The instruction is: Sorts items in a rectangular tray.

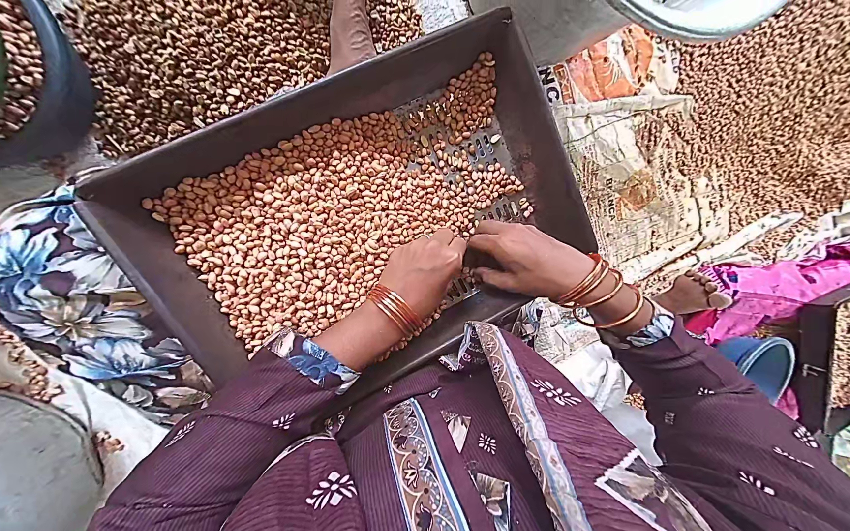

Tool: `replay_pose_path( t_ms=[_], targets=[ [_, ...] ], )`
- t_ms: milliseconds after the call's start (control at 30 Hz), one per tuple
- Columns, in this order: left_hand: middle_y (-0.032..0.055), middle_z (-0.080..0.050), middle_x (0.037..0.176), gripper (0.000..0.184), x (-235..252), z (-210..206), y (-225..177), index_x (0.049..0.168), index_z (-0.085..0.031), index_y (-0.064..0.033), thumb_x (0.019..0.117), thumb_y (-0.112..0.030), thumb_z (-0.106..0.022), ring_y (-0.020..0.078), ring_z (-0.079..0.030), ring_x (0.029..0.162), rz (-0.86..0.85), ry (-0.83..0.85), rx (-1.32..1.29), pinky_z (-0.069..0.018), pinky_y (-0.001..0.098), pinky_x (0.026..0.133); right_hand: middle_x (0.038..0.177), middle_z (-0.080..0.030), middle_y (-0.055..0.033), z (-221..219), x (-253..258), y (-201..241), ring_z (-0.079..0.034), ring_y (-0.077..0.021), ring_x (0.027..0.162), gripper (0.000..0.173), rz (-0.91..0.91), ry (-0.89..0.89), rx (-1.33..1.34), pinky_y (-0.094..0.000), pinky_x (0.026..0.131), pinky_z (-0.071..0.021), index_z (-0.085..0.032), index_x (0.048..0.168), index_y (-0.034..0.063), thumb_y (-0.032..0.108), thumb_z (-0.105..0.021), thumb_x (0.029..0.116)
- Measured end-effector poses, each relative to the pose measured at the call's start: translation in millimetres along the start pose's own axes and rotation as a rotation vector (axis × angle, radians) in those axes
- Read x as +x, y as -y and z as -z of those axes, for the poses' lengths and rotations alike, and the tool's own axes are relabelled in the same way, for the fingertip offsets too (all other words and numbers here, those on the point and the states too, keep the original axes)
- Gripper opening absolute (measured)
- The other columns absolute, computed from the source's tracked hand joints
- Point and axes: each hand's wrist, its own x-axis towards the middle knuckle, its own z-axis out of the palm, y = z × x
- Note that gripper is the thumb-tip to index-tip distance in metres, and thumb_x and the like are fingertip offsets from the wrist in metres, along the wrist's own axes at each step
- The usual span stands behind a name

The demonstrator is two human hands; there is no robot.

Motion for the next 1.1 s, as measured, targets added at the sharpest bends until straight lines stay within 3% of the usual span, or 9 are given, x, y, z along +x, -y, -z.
replay_pose_path(
  t_ms=[167, 333, 467, 600, 767, 1000, 1100],
  targets=[
    [0.0176, -0.066, 0.099, 0.016, -2, 12, 0, 0.110, -0.071, -0.0013, 0.0997, -0.007, -0.060, 0.0362, -0.070, 0.083, 0.041, 0.087, -0.023, -0.0566, 0.0496, 0.064, 0.091, -0.064, -0.0121, -7, -2, 16, -0.067, -0.0279, 0.077, 0.018, -0.067, -0.088, -0.048, -0.0452, 0.064, -0.0543, -0.071, 0.095, 0.0039, 0.020, -0.075, 0.0900],
    [0.0173, -0.065, 0.093, 0.018, -5, 2, 2, 0.103, -0.070, 0.0013, 0.1001, -0.014, -0.062, 0.0351, -0.070, 0.077, -0.003, -0.004, 0.005, -0.0558, 0.0478, 0.060, 0.089, -0.063, -0.0121, -11, 4, 20, -0.066, -0.0289, 0.077, 0.021, -0.119, -0.050, -0.055, -0.0471, 0.064, -0.0533, -0.071, 0.099, 0.0039, 0.022, -0.071, 0.0877],
    [0.0175, -0.066, 0.096, 0.015, -3, 0, -1, 0.104, -0.069, 0.0004, 0.1009, -0.012, -0.061, 0.0357, -0.070, 0.079, 0.015, 0.013, 0.021, -0.0560, 0.0480, 0.060, 0.094, -0.066, -0.0131, -9, 1, 18, -0.068, -0.0291, 0.082, 0.025, -0.118, -0.057, -0.051, -0.0476, 0.067, -0.0549, -0.071, 0.104, 0.0022, 0.021, -0.074, 0.0882],
    [0.0172, -0.066, 0.095, 0.016, -2, 1, -1, 0.103, -0.068, 0.0002, 0.1011, -0.014, -0.060, 0.0352, -0.070, 0.080, 0.023, 0.016, 0.030, -0.0561, 0.0478, 0.061, 0.087, -0.064, -0.0112, -14, 0, 24, -0.067, -0.0275, 0.077, 0.028, -0.184, -0.104, -0.057, -0.0461, 0.064, -0.0526, -0.069, 0.096, 0.0029, 0.029, -0.076, 0.0874],
    [0.0169, -0.065, 0.091, 0.015, -3, -1, 0, 0.104, -0.070, 0.0004, 0.0997, -0.012, -0.062, 0.0351, -0.070, 0.077, 0.034, -0.044, 0.027, -0.0557, 0.0475, 0.058, 0.090, -0.065, -0.0135, -15, 6, 41, -0.067, -0.0314, 0.079, 0.019, -0.336, -0.090, -0.097, -0.0495, 0.062, -0.0518, -0.070, 0.097, 0.0023, 0.020, -0.071, 0.0923],
    [0.0176, -0.066, 0.094, 0.015, -3, -2, -1, 0.104, -0.069, -0.0007, 0.0999, -0.013, -0.062, 0.0362, -0.070, 0.078, 0.027, -0.049, 0.015, -0.0555, 0.0485, 0.059, 0.085, -0.066, -0.0135, -11, -4, 31, -0.067, -0.0310, 0.075, 0.016, -0.287, -0.173, -0.109, -0.0492, 0.062, -0.0530, -0.069, 0.090, 0.0030, 0.018, -0.074, 0.0931],
    [0.0173, -0.065, 0.092, 0.013, -4, -1, -4, 0.107, -0.068, -0.0023, 0.0972, -0.004, -0.061, 0.0359, -0.069, 0.075, -0.036, -0.043, 0.032, -0.0537, 0.0466, 0.054, 0.088, -0.067, -0.0153, -9, -8, 28, -0.069, -0.0331, 0.077, 0.014, -0.270, -0.165, -0.134, -0.0505, 0.064, -0.0544, -0.070, 0.095, 0.0020, 0.015, -0.074, 0.0923]
  ],
)
